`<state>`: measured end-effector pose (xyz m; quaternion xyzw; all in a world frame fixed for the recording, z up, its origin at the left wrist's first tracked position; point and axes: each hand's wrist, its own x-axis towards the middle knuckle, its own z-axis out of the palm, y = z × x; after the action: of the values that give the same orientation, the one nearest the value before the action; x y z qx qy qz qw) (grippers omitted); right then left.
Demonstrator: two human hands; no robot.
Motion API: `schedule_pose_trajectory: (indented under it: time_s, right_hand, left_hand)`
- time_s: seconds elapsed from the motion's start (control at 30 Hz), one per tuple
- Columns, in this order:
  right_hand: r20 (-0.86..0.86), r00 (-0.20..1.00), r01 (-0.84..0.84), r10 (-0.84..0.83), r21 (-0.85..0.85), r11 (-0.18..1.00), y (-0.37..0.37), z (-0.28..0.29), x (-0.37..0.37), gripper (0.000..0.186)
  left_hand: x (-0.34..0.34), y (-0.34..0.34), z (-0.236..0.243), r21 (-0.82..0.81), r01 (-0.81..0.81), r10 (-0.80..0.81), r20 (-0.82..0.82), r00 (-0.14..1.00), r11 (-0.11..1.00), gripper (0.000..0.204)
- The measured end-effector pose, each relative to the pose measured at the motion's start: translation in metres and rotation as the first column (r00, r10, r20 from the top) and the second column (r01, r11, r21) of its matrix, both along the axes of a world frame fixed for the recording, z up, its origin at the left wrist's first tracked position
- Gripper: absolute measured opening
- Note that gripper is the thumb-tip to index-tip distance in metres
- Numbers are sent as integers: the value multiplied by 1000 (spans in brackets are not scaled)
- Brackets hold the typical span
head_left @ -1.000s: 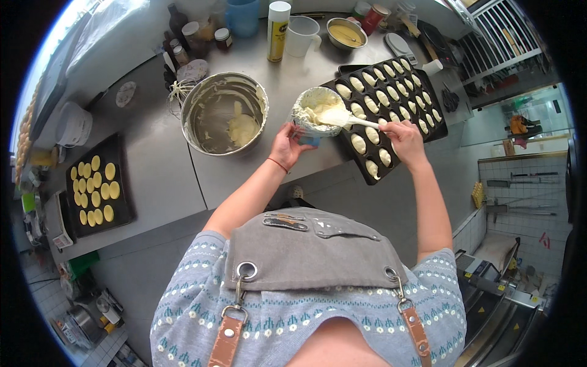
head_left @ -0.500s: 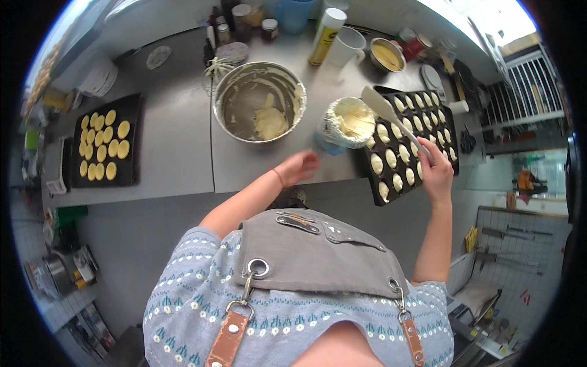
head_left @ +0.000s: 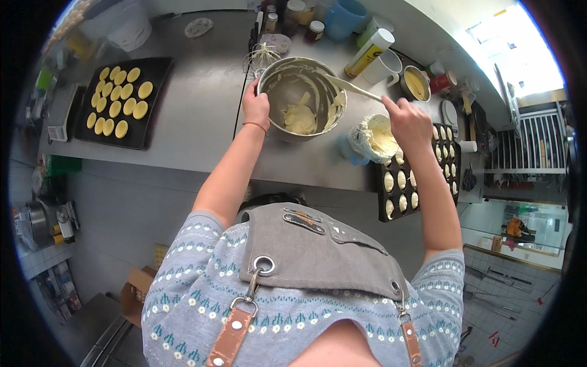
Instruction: The person mixes batter in a bowl and then transfers it into a pastry bag to pipe onto a baking tray.
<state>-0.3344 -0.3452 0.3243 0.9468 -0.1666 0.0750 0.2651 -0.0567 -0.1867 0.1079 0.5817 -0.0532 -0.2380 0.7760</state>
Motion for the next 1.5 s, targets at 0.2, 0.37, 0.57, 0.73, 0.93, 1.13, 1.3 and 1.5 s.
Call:
schedule_pose_trajectory:
  time_s: [0.2, 0.37, 0.57, 0.73, 0.93, 1.13, 1.3, 1.5]
  right_hand:
    - [-299, 952, 80, -58, 63, 995, 31, -10, 19, 10]
    - [-479, 848, 512, -229, 625, 589, 73, -41, 13, 20]
    - [-218, 964, 252, -151, 580, 774, 50, -53, 10, 16]
    - [-170, 946, -293, 277, -80, 953, -1, -39, 28, 26]
    - [-494, 861, 380, -119, 472, 795, 58, -87, -4, 24]
    - [-594, 747, 459, -299, 786, -414, 74, -129, -28, 27]
    - [-52, 981, 175, -185, 637, 750, 49, -101, 3, 18]
    - [-237, 971, 91, -37, 222, 971, 32, -130, 16, 27]
  left_hand:
    - [-16, 10, 26, -5, -41, 41, 90, 995, 999, 52]
    - [-30, 25, 45, 69, 49, -70, 339, 938, 996, 52]
    - [-32, 26, 43, 155, 94, -161, 507, 847, 983, 50]
    - [-39, 22, 52, 173, 132, -204, 518, 831, 976, 48]
    - [-43, 27, 58, 145, 125, -180, 486, 855, 982, 53]
    - [-47, 25, 52, 143, 159, -210, 488, 847, 977, 50]
    - [-50, 26, 47, 218, 197, -286, 534, 796, 956, 50]
    - [-54, 23, 44, 208, 194, -279, 557, 782, 959, 49]
